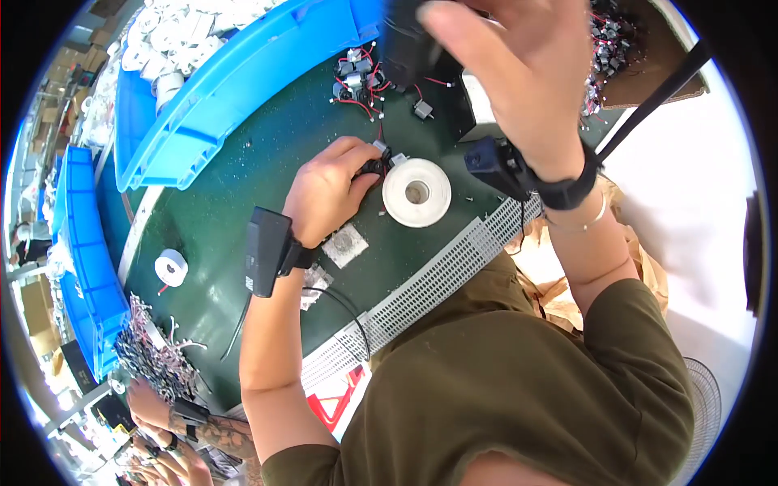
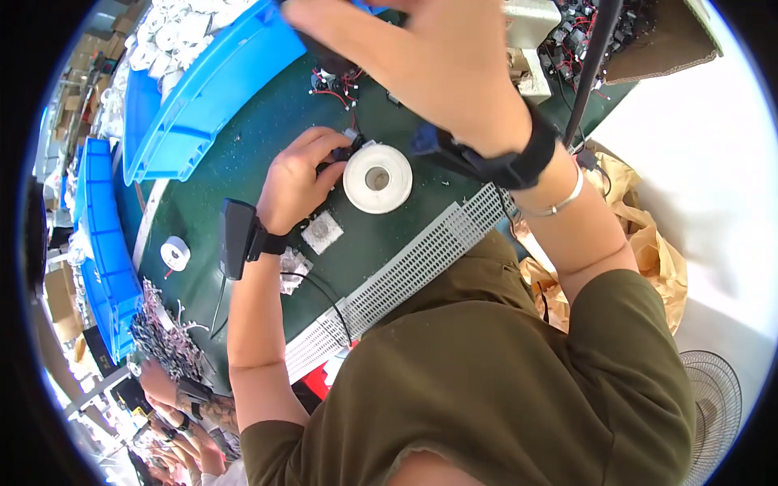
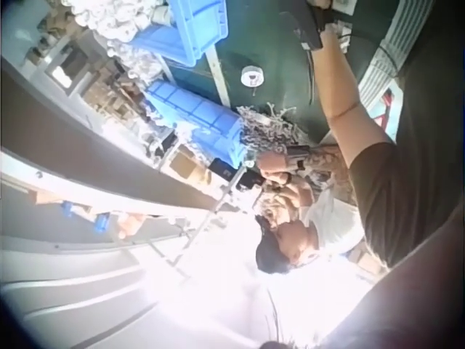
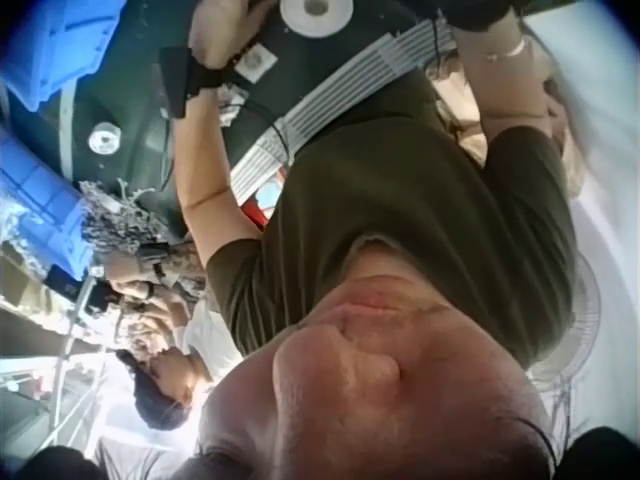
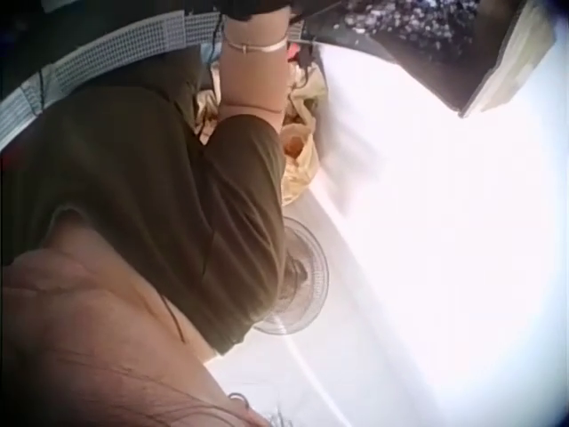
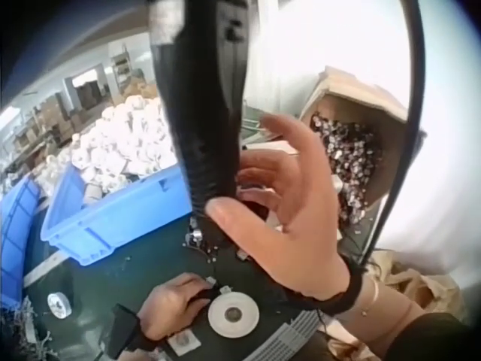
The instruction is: The person assembles components by placing a motor into a plastic housing and using a power screwdriver to secure it with a screw. They repeat this process multiple times, picking up parts from bins and fitting them together by hand.
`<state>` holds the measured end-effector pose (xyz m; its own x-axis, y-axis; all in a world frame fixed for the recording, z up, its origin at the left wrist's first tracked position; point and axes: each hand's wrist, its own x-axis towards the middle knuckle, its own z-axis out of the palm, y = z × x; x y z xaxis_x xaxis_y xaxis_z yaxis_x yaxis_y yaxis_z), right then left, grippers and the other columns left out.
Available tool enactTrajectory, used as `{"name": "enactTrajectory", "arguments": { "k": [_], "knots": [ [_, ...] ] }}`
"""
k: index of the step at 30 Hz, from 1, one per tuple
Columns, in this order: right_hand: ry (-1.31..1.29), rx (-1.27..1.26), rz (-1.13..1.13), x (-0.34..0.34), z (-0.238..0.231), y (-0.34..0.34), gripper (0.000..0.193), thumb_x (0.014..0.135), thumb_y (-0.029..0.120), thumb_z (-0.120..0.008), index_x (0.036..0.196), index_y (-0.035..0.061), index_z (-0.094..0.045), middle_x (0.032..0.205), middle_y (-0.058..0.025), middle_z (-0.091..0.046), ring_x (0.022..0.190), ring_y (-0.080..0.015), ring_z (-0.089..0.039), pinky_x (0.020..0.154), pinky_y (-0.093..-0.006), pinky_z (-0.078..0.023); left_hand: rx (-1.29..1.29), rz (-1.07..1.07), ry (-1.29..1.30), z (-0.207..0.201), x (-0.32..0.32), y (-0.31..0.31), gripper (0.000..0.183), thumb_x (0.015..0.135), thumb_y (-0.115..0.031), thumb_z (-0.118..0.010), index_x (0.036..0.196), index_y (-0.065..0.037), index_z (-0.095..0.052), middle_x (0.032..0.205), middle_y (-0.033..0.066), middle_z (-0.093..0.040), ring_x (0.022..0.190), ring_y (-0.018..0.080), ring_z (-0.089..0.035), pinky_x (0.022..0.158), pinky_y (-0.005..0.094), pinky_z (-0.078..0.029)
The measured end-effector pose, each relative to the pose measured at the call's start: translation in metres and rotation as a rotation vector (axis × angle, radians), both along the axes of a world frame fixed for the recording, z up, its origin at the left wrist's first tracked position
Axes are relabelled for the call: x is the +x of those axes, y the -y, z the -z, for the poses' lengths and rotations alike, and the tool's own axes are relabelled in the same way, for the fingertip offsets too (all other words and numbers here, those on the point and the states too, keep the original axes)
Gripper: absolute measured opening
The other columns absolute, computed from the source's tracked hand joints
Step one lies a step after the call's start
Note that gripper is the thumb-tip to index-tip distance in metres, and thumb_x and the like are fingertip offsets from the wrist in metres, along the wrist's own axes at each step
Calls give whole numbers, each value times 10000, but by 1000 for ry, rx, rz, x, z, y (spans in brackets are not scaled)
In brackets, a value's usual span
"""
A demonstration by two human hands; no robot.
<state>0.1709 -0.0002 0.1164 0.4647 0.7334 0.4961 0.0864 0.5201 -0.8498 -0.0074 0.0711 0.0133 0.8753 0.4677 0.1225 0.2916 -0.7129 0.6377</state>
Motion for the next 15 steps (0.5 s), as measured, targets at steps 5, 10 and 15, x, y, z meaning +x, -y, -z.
{"name": "enactTrajectory", "arguments": {
  "k": [5, 10, 15],
  "knots": [
    [491, 27, 2, 14, 36, 23, 222, 767, 14, -673, 976, 12, -598, 934, -81, -610, 806, -139, -604, 702, -237, -492, -133, -122, 129, 17, 2, -8, 263, 801, -77, -661, 1034, -8, -559, 936, 98, -621, 808, 205, -625, 697, 300, -506],
    [501, -268, -229, 13, 52, 7, 206, 806, 30, -643, 1002, -6, -591, 983, -81, -575, 814, -138, -593, 709, -247, -503, -1159, -268, 682, -5, -2, -27, 167, 901, -80, -568, 1050, -6, -560, 929, 70, -622, 786, 143, -619, 727, 270, -530],
    [467, -343, -379, -1, 50, -1, 377, 778, 84, -700, 1127, 27, -568, 971, -65, -553, 798, -106, -563, 659, -235, -492, -1248, -117, 809, -25, 3, -10, 178, 895, -20, -544, 1070, -9, -515, 976, 104, -620, 838, 182, -635, 729, 292, -547]
  ]
}}
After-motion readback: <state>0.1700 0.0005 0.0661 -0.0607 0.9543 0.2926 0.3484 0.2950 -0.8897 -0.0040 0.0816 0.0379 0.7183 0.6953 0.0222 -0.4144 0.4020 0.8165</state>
